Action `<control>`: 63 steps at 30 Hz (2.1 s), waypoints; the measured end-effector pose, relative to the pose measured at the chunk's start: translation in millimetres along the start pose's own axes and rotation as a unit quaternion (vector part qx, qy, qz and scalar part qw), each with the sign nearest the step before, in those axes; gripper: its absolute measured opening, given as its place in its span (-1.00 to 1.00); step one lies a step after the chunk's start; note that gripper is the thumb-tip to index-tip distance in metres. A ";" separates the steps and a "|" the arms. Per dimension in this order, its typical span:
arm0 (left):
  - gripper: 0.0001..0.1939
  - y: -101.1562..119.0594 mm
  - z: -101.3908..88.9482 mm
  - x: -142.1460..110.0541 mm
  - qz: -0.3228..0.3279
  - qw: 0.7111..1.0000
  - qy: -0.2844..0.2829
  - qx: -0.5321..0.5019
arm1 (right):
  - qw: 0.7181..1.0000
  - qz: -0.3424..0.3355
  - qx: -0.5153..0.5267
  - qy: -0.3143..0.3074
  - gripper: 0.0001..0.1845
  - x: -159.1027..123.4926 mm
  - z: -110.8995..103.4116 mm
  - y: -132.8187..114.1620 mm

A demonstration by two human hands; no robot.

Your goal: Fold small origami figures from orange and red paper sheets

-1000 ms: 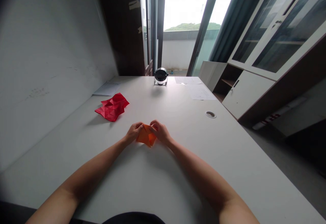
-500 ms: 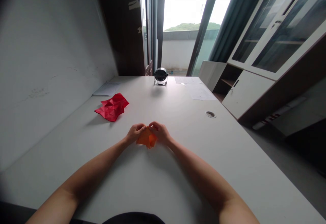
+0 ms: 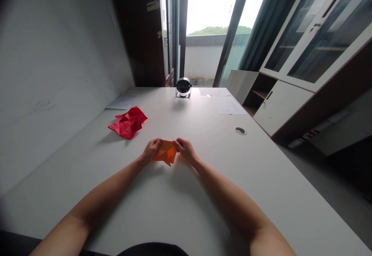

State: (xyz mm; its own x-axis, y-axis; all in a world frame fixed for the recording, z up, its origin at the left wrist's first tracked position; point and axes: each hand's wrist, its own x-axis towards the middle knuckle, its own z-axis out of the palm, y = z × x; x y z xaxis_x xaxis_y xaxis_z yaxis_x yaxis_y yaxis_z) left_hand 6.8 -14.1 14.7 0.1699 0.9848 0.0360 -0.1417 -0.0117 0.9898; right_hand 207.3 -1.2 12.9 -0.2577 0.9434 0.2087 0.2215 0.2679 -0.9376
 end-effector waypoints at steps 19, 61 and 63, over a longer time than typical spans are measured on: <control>-0.58 -4.2 -9.0 8.9 0.032 0.999 0.039 -0.002 | 0.993 0.018 0.114 0.041 -0.49 4.4 -7.4 -1.4; -0.37 -13.9 -4.1 7.8 0.036 0.995 -0.081 0.043 | 0.997 -0.040 -0.050 0.051 -0.71 4.2 3.8 15.2; -0.43 -15.6 -4.0 8.2 0.035 0.995 -0.079 0.044 | 0.996 -0.038 -0.046 0.069 -0.70 3.9 2.9 13.5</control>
State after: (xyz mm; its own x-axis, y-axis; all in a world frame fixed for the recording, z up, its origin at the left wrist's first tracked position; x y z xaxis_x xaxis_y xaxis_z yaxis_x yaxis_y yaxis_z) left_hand 6.5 -5.2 -1.0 0.3141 0.9419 0.1191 -0.0739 -0.1008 0.9922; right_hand 206.6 5.5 0.3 -0.1470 0.9360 0.3199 0.2935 0.3501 -0.8895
